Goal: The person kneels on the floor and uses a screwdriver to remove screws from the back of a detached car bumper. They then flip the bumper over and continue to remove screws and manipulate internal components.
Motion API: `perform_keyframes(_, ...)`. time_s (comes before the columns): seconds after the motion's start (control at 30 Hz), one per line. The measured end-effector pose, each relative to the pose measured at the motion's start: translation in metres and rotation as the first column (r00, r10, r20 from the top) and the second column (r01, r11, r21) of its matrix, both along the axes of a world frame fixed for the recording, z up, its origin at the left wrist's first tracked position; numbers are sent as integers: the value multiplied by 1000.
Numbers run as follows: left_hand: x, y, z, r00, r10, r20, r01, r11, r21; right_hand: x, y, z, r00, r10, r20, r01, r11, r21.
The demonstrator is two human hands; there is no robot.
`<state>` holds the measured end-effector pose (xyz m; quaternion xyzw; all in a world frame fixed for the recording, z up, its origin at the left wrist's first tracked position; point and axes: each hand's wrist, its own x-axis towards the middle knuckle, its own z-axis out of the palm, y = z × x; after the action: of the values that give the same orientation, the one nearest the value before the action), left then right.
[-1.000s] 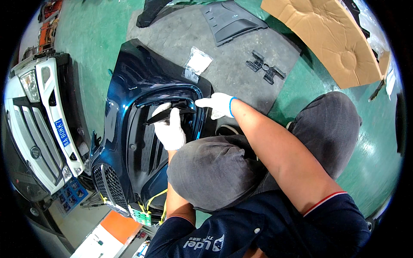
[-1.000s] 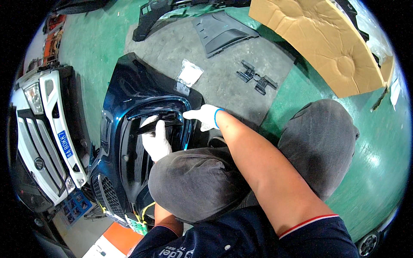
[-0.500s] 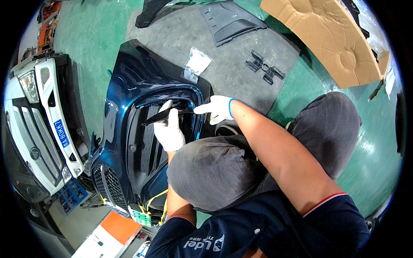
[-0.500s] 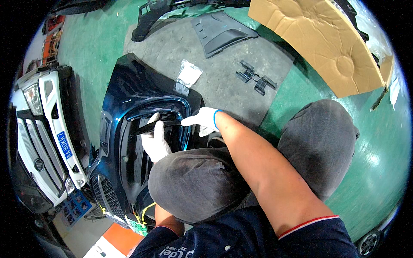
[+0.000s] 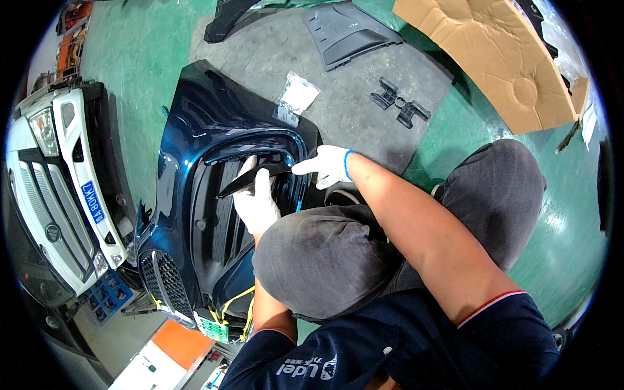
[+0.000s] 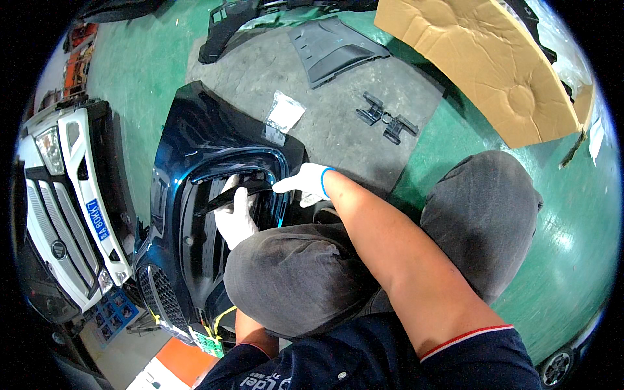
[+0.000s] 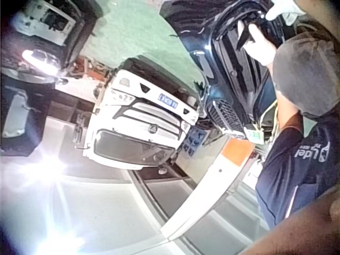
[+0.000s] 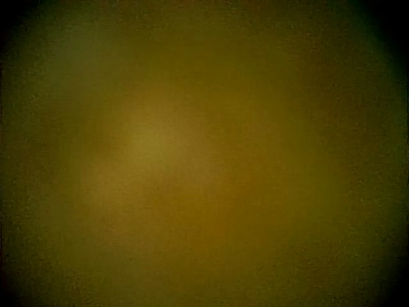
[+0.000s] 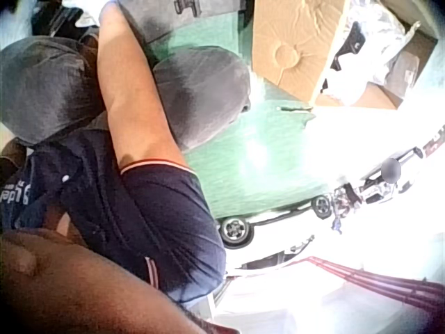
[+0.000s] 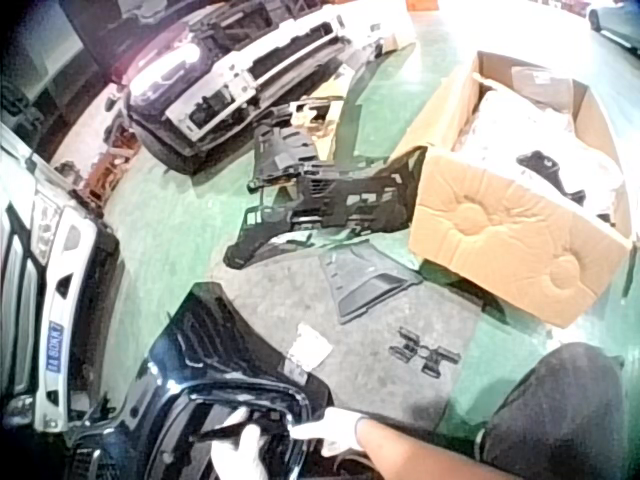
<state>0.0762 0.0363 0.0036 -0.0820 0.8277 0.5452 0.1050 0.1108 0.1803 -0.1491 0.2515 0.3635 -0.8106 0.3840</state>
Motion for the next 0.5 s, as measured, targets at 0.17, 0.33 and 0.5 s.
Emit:
perform_keyframes(0.17, -4, -7, -4, 1000, -27, 10, 26, 999, 23, 0, -1, 4, 1000, 12, -4, -12, 1000, 7)
perform_keyframes(0.33, -9, -5, -2, 999, -45, 18, 44, 999, 29, -1, -1, 4, 999, 41, -3, -41, 999, 16)
perform_keyframes(0.5, -13, -7, -8, 998, -59, -6, 60, 996, 65, -1, -4, -2, 999, 37, -6, -37, 999, 13)
